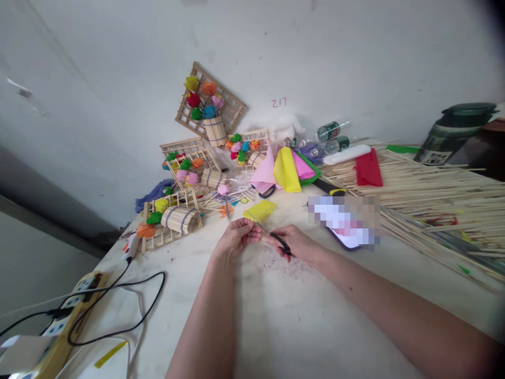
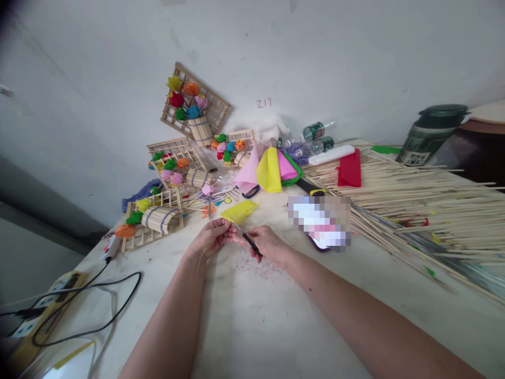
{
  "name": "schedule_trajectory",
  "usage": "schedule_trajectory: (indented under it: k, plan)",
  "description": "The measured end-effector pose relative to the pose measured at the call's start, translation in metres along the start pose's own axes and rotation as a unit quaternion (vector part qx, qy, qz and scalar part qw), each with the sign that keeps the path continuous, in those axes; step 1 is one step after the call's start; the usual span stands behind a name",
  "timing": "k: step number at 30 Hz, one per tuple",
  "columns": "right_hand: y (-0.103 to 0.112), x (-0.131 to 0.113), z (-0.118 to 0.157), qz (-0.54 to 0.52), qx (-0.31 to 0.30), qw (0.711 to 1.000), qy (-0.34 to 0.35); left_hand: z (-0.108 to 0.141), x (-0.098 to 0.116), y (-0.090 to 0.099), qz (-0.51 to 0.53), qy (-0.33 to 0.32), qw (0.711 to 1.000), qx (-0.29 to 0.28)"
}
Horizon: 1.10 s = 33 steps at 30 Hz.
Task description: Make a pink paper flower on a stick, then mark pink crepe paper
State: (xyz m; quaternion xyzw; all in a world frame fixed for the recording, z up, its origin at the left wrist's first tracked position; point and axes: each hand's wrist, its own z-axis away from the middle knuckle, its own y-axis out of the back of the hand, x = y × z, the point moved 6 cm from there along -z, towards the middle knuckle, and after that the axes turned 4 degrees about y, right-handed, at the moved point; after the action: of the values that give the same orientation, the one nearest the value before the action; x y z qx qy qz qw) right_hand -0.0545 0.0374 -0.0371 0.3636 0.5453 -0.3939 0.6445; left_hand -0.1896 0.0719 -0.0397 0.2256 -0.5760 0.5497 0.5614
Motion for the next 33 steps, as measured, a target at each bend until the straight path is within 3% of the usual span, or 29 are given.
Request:
schedule_trajectory:
  k: [8, 25, 33]
  plan:
    - [-0.0007, -0.0003, 0.0003, -0.003, 0.006, 1.0, 0.001, 0.0008, 0.0003, 0.0, -0.012, 0.012, 0.999, 0.029]
    - [0.0014, -0.0036, 0.0027, -0.056, -0.06, 0.996, -0.036, 0.0016, -0.001, 0.0005, -0.001, -0.003, 1.0, -0.015]
    - [0.0033, -0.0037, 0.0028, -0.023, -0.074, 0.996, -0.04, 0.0026, 0.0005, -0.0007, -0.002, -0.01, 1.0, -0.02]
